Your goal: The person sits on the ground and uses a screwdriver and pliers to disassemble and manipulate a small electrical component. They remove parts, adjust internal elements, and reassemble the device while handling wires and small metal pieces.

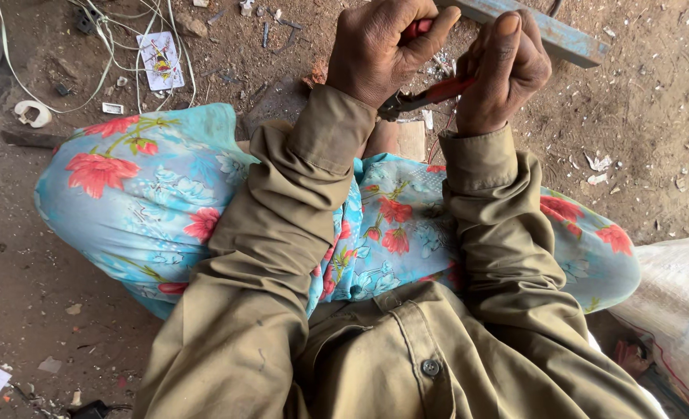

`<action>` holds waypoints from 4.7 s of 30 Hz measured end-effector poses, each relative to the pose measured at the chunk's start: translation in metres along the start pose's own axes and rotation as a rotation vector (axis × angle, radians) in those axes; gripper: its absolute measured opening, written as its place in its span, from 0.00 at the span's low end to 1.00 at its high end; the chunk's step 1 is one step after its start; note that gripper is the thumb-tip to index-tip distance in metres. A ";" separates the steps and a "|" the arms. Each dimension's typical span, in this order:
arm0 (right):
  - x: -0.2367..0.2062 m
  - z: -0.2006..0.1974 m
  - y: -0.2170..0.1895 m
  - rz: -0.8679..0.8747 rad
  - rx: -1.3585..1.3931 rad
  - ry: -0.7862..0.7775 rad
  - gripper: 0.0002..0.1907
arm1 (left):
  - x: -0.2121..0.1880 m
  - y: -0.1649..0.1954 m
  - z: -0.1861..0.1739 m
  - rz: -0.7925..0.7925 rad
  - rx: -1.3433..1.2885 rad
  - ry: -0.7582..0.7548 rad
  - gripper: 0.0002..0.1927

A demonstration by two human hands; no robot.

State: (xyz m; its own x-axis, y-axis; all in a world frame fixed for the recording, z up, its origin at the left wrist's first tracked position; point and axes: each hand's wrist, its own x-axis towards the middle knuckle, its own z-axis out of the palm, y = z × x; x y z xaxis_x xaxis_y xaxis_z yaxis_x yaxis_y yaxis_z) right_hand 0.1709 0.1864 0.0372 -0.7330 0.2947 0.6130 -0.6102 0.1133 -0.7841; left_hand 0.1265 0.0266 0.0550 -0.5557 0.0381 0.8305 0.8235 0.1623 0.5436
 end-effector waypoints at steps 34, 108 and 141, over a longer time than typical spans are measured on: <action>-0.002 -0.002 -0.001 0.416 0.437 -0.529 0.29 | -0.051 -0.034 0.029 -0.427 -0.544 -0.083 0.16; 0.050 -0.117 -0.030 0.421 0.744 -0.005 0.31 | -0.075 -0.134 0.021 -1.065 -0.509 -0.541 0.50; 0.044 -0.106 -0.026 0.308 0.646 -0.050 0.21 | -0.086 -0.097 0.032 -0.996 -0.313 -0.422 0.43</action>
State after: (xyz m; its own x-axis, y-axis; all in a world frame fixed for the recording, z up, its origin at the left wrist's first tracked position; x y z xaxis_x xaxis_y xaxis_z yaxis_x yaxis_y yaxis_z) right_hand 0.1867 0.2971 0.0746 -0.9041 0.1771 0.3889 -0.4179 -0.5566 -0.7180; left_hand 0.0907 0.0395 -0.0727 -0.9266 0.3700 -0.0663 -0.0497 0.0542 0.9973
